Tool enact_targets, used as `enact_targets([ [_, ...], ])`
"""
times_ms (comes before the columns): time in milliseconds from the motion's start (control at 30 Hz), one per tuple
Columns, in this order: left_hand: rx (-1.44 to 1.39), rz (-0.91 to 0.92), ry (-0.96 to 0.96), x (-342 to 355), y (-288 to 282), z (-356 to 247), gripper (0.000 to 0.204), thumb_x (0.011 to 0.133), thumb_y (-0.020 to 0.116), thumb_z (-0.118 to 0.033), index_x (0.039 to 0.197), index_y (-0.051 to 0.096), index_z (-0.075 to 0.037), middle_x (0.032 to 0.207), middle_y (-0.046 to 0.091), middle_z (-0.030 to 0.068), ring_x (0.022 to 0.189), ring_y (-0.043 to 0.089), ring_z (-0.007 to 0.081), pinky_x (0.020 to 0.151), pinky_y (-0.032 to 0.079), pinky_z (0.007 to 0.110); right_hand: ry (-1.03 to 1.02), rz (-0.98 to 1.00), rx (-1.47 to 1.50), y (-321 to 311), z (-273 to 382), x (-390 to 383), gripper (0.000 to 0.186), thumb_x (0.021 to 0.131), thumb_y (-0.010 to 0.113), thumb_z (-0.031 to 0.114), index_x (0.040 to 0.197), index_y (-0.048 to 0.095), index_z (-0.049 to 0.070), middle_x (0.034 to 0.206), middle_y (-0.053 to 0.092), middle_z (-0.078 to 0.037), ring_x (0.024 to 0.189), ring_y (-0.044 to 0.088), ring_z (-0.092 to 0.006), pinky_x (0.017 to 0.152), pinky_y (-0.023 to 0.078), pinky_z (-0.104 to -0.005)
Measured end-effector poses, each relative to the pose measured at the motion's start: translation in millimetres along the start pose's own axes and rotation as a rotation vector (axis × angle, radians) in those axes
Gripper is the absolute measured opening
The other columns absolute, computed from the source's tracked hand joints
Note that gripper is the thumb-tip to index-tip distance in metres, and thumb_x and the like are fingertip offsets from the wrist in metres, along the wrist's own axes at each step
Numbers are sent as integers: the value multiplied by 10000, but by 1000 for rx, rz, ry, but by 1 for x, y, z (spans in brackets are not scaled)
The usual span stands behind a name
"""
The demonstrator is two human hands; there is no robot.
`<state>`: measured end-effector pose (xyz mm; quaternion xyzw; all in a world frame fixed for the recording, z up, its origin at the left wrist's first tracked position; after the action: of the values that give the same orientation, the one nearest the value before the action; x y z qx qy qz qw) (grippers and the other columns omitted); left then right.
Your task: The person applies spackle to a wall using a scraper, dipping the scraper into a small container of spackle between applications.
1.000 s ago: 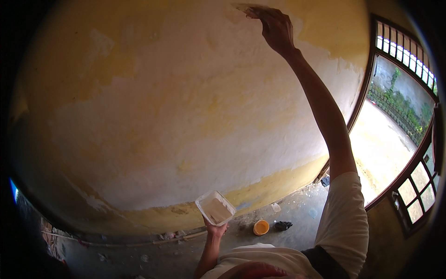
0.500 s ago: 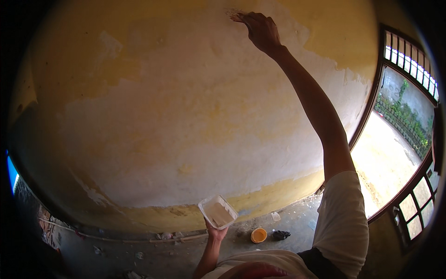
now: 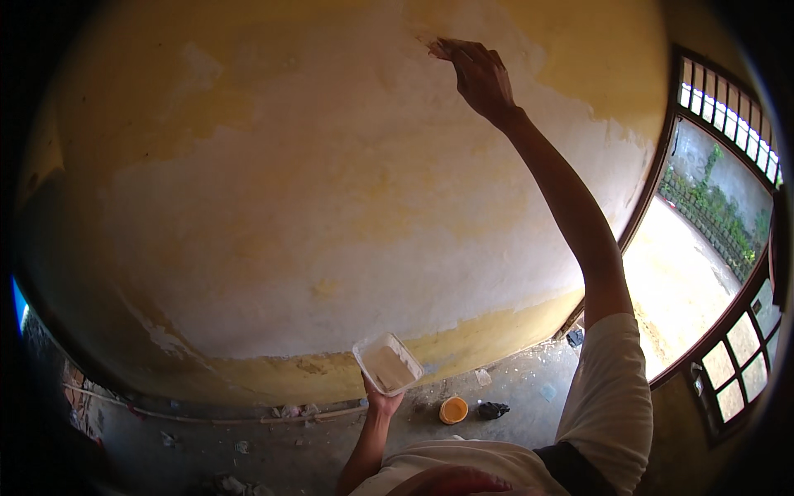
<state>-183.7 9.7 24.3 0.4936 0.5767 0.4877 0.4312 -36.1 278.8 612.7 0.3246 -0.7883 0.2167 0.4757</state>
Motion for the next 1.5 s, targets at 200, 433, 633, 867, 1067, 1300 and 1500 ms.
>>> enact_targets([
  [200,-3,-30,-24,-1,-14,3,571,970,554,-570,1403,554,-198,1365,621,8,1276,567,264,1106,427,529,168,109,-157,54,13,15,317,905,568,41,1199,662,114,1251,644,-111,1082,640,-292,900,536,-455],
  [433,50,-36,-70,-4,-9,-6,585,971,543,-588,1413,544,-204,1381,608,4,1290,555,264,1105,424,536,-46,128,107,68,118,-29,305,880,633,44,1183,667,22,1085,672,-70,962,663,-262,837,579,-404],
  [633,75,-36,-4,-6,-1,-10,604,971,543,-592,1434,523,-205,1419,577,9,1323,524,269,1121,404,544,4,-54,149,6,35,14,242,923,639,46,1143,710,116,1106,731,-36,994,688,-252,826,575,-392],
  [867,62,-40,25,5,-10,-7,607,967,549,-592,1434,522,-206,1421,576,9,1320,527,275,1124,400,547,22,-91,160,1,-83,115,159,943,625,44,1056,736,46,1070,740,-135,1006,704,-321,858,571,-398],
  [1067,4,-76,21,7,-27,-13,579,971,549,-582,1409,550,-204,1374,614,7,1291,553,265,1116,410,543,-15,-14,107,33,-37,72,238,944,630,79,1150,719,159,1139,721,-50,981,707,-283,811,587,-390],
  [1300,37,-66,-38,5,-10,-10,581,974,535,-594,1399,557,-199,1363,620,4,1272,567,262,1083,442,540,68,305,108,22,30,-33,501,866,607,-21,1293,651,239,1200,679,28,1055,680,-228,722,601,-399],
  [1500,40,-61,-66,7,-13,-11,591,964,551,-587,1409,547,-198,1382,603,20,1295,546,278,1113,408,541,27,456,137,15,68,-113,516,846,610,-36,1313,636,181,1213,676,44,1089,668,-187,790,616,-348],
])
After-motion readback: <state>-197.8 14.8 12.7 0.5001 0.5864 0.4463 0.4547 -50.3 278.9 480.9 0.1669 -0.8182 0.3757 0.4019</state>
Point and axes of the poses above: each hand's wrist, its own x-axis towards the middle knuckle, its own y-axis out of the palm, z = x × y, the point moved 2 cm from there along x, towards the middle knuckle
